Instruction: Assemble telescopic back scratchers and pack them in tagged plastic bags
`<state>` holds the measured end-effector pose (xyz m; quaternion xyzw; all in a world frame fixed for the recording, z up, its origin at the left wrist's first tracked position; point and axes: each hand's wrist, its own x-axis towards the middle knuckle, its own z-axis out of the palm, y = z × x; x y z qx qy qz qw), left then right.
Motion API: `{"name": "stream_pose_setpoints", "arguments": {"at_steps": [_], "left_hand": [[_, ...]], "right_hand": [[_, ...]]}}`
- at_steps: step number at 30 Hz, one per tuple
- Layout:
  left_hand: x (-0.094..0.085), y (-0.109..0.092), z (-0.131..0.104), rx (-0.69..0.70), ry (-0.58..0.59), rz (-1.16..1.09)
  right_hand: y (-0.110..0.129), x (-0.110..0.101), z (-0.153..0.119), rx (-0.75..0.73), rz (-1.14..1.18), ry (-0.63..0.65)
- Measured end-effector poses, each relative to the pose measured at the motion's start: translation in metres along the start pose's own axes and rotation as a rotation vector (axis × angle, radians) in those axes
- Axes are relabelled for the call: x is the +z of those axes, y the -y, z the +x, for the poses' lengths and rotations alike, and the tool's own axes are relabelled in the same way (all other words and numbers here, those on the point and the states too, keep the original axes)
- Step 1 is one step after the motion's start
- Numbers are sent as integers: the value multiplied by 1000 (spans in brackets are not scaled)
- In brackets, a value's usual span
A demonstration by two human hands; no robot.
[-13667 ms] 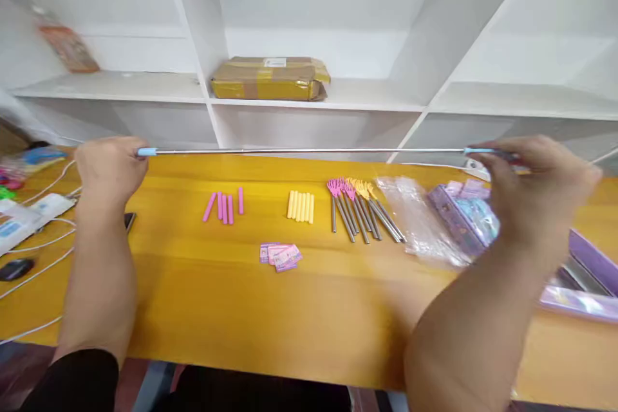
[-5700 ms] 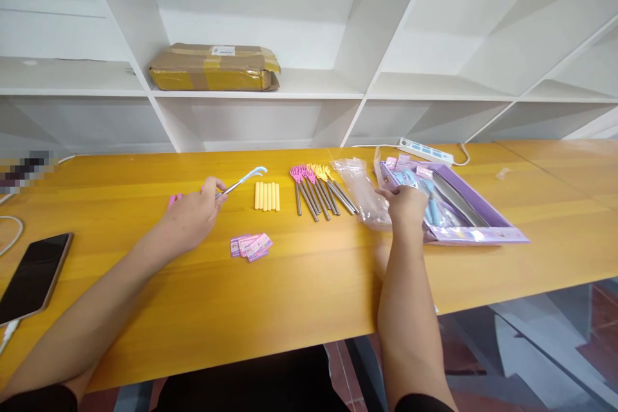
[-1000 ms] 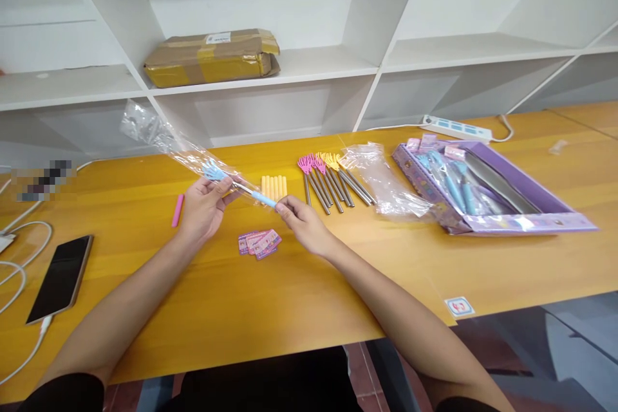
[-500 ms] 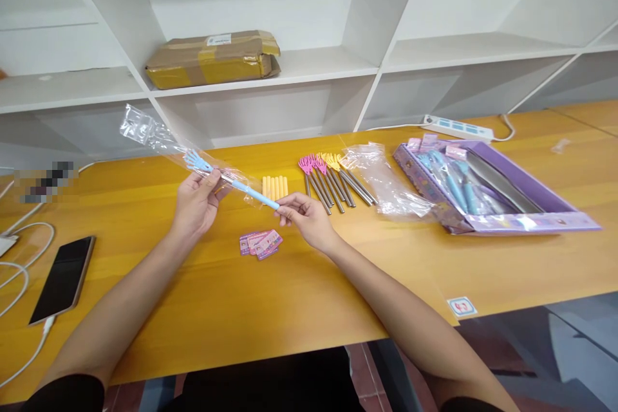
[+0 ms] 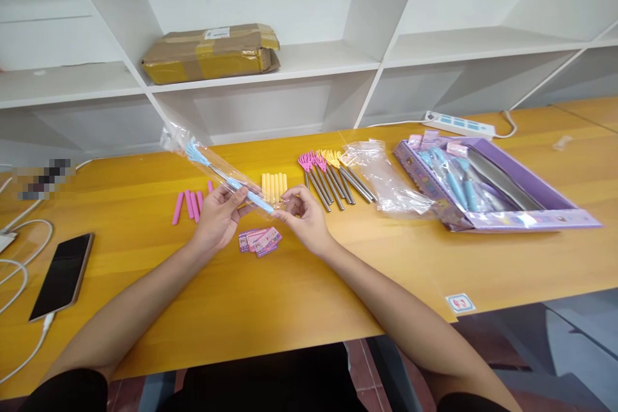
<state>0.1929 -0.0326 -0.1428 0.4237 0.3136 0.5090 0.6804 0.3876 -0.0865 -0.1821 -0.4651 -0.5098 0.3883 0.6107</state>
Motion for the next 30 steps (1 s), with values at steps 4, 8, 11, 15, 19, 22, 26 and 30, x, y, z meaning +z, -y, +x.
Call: {"name": "stream_pose_setpoints", "arguments": {"at_steps": [4,8,11,15,19,22,26,30], "left_hand": [[4,0,-4,-20,-34,0],[5,1,-5,-50,-52,-10],[3,3,-3,-41,-43,5],[-2,0,3,14,-44,43],[-8,-7,10,33,-78,49],[-11,-10,12,23,-74,56],[-12,-10,12,9,-62,64],[-12,-8,12,9,-24,112]], "right_hand": [[0,-1,-1,-64,-100,1],[1,-3,0,-63,-99,21],[2,-3,0,1,-77,67],[5,-4,-2,14,10,106],[7,-9,-3,-89,85,198],[6,-12,-4,-172,38,245],[4,-12,-3,-300,-118,207],[5,-12,0,-431,-245,168]]}}
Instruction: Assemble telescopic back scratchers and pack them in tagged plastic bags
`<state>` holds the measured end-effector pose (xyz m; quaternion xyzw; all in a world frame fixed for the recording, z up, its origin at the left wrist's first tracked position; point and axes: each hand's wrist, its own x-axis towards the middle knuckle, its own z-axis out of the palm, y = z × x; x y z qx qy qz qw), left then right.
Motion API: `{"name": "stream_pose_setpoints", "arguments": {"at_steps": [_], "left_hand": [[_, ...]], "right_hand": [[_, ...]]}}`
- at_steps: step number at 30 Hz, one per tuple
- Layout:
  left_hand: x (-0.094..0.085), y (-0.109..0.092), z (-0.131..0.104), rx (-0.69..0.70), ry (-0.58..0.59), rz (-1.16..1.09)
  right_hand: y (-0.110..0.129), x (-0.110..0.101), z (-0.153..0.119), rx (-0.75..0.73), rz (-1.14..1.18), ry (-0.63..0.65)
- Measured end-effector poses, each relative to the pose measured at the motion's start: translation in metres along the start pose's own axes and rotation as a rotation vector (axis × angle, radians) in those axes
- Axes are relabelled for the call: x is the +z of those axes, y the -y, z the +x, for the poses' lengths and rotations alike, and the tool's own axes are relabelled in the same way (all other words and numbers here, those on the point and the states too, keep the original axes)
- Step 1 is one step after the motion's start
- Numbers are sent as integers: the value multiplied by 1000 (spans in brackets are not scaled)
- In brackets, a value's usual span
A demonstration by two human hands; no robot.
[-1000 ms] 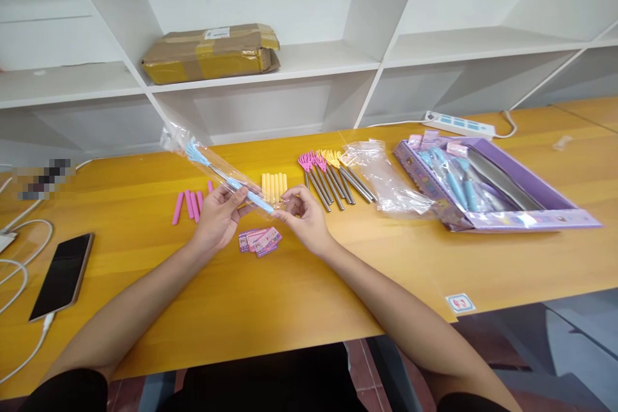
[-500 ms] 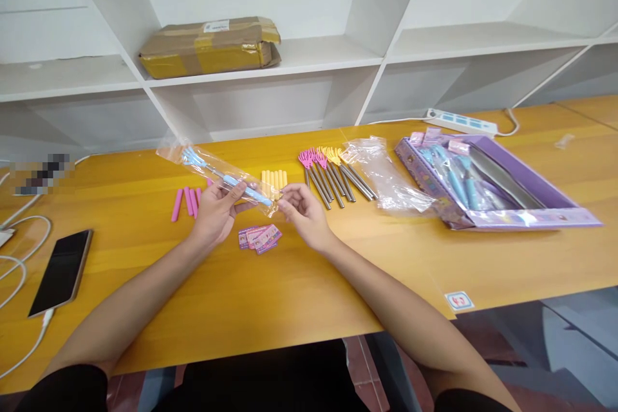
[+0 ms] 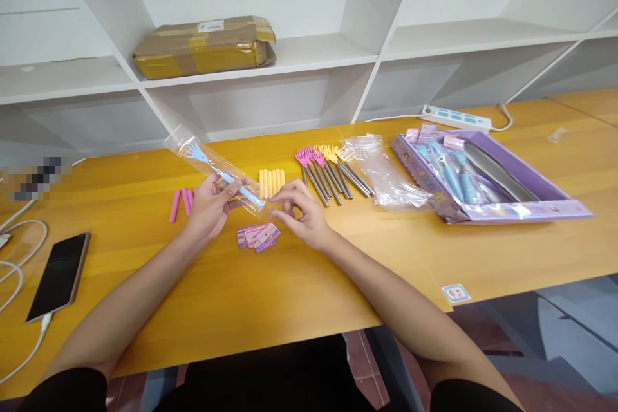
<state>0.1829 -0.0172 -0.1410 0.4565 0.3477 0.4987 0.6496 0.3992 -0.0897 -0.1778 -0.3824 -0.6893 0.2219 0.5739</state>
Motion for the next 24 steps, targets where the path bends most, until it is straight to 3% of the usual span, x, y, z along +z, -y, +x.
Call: {"name": "stream_pose_setpoints", "arguments": {"at_steps": [3,13,24], "left_hand": [[0,3,0,16,16,46],[4,18,-6,25,68,183],[2,26,-11,-34,416,295]], "right_hand": [[1,-2,2,-27,-18,-3],[4,-1,0,83,-39,22],[8,-1,3,91,-46,-7]]}}
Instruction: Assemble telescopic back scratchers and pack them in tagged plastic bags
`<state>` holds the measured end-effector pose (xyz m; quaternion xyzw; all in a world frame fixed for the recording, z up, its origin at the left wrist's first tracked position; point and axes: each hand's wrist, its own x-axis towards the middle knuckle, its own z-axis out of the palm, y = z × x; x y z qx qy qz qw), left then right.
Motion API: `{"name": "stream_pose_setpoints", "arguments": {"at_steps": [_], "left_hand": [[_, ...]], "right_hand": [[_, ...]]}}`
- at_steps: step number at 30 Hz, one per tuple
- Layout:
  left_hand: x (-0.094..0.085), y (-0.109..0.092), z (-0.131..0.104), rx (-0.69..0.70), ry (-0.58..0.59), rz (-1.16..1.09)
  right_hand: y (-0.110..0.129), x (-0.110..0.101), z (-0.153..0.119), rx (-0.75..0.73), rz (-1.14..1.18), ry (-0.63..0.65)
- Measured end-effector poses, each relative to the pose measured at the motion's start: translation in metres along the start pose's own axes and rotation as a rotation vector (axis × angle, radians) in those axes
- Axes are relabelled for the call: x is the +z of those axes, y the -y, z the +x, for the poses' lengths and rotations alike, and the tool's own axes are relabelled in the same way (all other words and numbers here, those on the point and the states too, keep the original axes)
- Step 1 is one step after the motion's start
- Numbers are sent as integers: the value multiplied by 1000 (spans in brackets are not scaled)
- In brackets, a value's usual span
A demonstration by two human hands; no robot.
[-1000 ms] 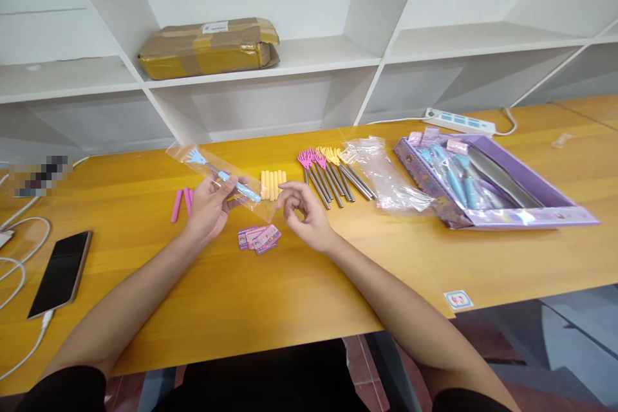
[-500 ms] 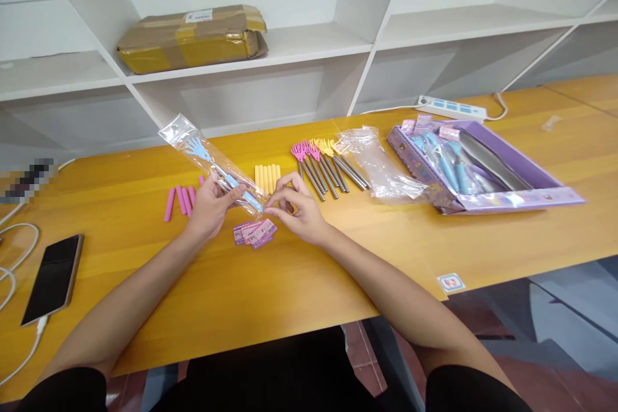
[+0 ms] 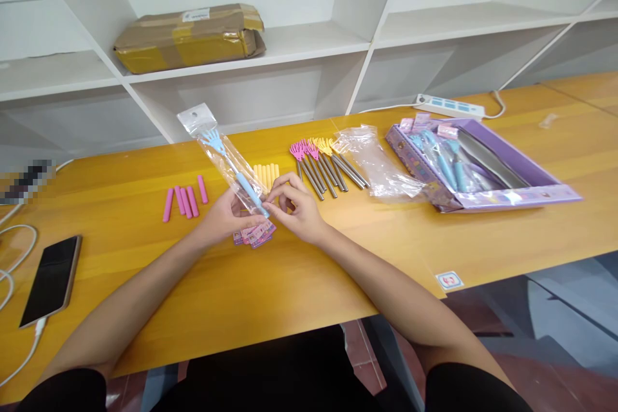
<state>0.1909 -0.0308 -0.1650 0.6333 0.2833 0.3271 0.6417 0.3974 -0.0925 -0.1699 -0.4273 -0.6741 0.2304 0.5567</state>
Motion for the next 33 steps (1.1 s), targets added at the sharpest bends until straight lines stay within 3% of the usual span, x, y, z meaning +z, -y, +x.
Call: {"name": "stream_pose_setpoints", "arguments": {"at_steps": [4,9,14,33], "left_hand": [[1,2,0,12,6,-7],[0,3,1,9,35,-38],[0,4,1,-20,-23,-68],[7,11,2,19,51,-38]], "right_hand": [[-2,1,-1,60,25,11],[-7,5,-2,234,254,34],[-8,5,0,336,366,93],[-10,1,1,388,428,227]]}}
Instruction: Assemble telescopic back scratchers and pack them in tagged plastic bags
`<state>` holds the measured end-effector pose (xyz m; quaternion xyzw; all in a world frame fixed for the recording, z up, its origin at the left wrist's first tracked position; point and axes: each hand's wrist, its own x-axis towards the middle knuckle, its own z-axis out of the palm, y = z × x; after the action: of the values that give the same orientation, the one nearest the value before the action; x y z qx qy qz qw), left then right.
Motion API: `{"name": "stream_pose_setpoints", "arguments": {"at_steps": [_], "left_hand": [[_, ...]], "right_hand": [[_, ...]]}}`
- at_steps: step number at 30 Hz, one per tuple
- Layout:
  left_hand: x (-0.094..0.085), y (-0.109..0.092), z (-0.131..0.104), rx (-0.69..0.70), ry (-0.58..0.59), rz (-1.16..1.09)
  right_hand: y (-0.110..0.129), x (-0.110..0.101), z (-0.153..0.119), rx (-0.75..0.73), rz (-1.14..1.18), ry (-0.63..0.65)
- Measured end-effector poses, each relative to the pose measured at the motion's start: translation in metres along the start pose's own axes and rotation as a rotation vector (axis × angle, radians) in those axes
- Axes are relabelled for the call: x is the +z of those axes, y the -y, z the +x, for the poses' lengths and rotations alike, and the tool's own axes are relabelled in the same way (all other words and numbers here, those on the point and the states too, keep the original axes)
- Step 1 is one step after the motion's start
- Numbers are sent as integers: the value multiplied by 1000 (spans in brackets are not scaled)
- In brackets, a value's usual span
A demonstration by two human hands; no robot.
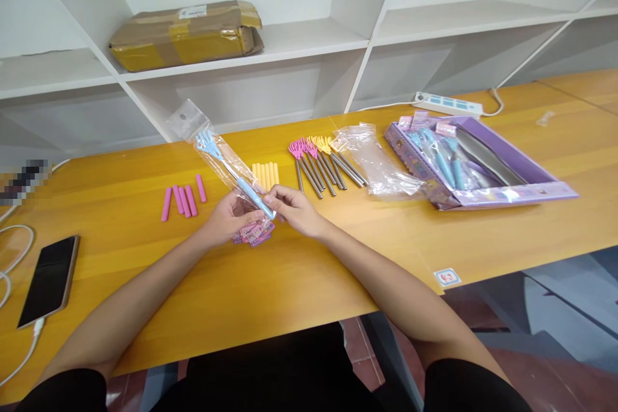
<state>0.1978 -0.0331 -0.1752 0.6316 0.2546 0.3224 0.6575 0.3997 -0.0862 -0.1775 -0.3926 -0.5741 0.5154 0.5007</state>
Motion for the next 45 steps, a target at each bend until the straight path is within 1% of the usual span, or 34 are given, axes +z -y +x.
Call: {"name": "stream_pose_setpoints", "arguments": {"at_steps": [5,9,16,18,22,29,33,37,45], "left_hand": [[0,2,-1,23,-10,43],[0,2,-2,14,-23,53],[-1,2,-2,-9,4,4],[-1,2,-2,-19,-12,9],[0,2,-2,-14,-63,40],[1,2,-3,-15,-38,38],[1,8,-3,7,-19,53],[1,14,-3,21,-38,70],[2,13,-3,34,-32,119]], "right_hand": [[-3,0,1,-3,39,7],[-4,-1,2,11,54,0],[-3,1,1,7,58,21],[-3,1,0,-1,24,12],[-2,1,-2,-59,-124,-12],[-4,0,-5,-119,-243,43],[-4,-2,-5,-117,-332,56],[-6,-2,-5,-107,-365,60],[-9,0,-4,-116,-383,54]]}}
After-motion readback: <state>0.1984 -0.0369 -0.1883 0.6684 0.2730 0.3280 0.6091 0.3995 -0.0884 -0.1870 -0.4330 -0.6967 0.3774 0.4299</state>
